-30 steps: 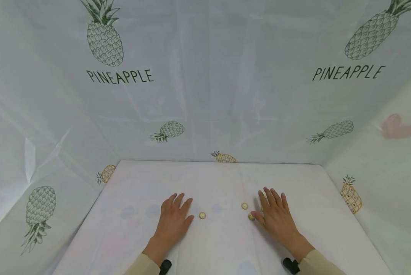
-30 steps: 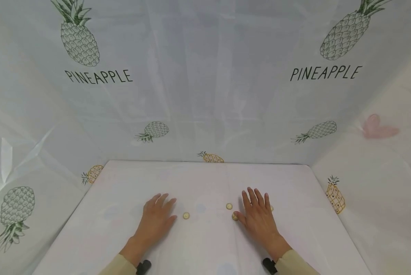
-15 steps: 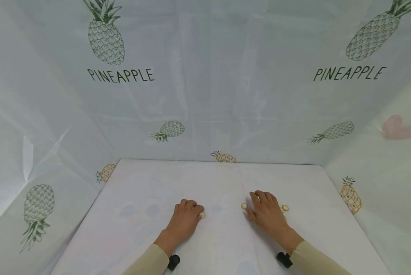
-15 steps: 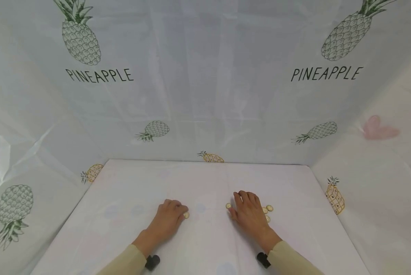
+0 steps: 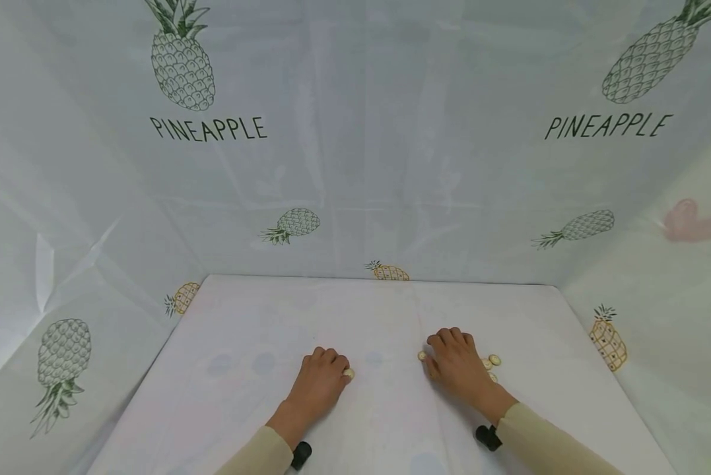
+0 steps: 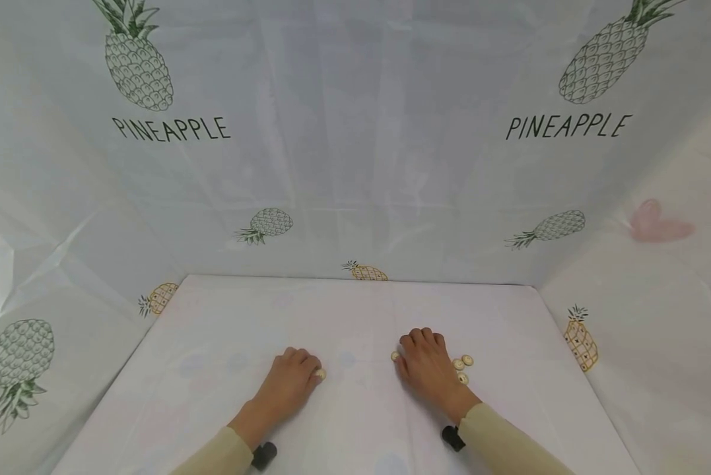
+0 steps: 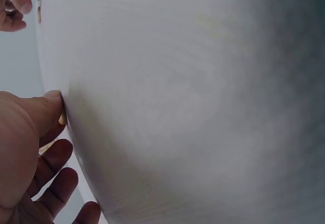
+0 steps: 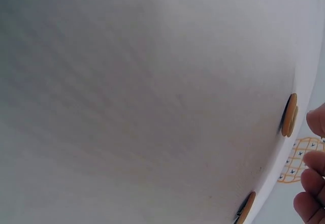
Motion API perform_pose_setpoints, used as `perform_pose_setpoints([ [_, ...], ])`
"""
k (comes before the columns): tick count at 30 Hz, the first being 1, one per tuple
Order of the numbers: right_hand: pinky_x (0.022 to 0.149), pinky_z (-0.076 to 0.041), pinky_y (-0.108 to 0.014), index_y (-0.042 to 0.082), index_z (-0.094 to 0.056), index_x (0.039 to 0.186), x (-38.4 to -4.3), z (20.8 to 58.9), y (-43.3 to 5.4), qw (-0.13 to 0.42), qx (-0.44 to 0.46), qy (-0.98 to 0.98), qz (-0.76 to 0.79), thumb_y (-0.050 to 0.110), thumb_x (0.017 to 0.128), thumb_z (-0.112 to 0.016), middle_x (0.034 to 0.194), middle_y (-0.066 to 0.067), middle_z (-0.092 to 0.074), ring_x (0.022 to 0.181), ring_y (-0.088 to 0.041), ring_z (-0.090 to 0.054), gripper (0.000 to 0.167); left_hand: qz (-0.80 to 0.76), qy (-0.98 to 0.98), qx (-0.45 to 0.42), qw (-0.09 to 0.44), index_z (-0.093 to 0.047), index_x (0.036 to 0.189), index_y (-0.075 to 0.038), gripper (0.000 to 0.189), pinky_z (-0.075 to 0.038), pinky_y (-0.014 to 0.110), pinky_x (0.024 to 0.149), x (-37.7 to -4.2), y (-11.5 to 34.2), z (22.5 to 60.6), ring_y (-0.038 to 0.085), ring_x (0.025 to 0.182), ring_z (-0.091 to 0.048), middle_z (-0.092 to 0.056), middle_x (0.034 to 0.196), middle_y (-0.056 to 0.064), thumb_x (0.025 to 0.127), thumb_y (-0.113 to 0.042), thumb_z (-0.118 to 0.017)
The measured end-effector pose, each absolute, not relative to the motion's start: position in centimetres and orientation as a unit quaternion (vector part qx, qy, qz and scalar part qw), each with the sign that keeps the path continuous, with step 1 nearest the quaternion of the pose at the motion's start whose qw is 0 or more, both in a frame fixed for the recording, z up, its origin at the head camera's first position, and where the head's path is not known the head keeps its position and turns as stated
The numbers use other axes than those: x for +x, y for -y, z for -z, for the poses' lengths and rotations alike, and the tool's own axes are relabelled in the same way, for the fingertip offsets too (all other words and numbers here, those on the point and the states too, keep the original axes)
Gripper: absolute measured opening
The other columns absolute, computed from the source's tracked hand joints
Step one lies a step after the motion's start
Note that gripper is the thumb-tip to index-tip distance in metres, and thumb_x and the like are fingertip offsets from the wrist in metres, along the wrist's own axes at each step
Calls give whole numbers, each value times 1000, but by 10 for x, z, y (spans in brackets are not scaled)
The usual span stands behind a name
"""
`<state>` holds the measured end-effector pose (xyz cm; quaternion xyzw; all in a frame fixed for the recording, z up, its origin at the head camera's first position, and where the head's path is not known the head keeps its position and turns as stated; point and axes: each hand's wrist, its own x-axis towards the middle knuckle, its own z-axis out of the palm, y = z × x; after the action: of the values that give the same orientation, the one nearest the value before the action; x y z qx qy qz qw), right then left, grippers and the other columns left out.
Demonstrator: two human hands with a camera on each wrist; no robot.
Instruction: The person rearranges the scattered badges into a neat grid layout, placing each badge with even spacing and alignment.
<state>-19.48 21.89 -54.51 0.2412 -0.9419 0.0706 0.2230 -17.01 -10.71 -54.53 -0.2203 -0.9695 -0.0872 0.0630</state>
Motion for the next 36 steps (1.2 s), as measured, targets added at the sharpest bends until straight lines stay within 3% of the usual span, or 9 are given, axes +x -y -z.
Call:
perform_pose_setpoints([
  [6,86,-41,-50,8,-64,100,-198,543,-212,185,228,954,-56,26,95,-76,95,-6,-58,95,-29,-50,23,83,970,-219,63,-68,110,-19,17,-49,47,87,-170,107,548,21,101,-54,-64,109,0,103,-34,-69],
  [16,84,-41,-49,9,-59,87,-200,545,-209,168,213,962,-31,28,94,-78,83,-3,-51,88,-27,-48,28,97,970,-214,68,-68,110,-20,19,-49,48,88,-170,108,550,21,101,-55,-65,110,-1,100,-35,-73],
  [28,81,-41,-44,11,-66,91,-204,546,-209,196,269,942,-51,18,93,-79,88,-1,-56,87,-22,-48,15,91,971,-214,61,-70,114,-21,21,-46,49,94,-170,108,548,21,105,-54,-65,113,-2,101,-37,-73],
  [36,85,-40,-47,10,-67,95,-204,545,-211,162,251,953,-46,28,92,-82,92,-2,-58,92,-26,-51,24,57,971,-220,73,-69,115,-20,24,-41,48,91,-169,106,549,21,103,-49,-62,113,-1,100,-39,-72],
])
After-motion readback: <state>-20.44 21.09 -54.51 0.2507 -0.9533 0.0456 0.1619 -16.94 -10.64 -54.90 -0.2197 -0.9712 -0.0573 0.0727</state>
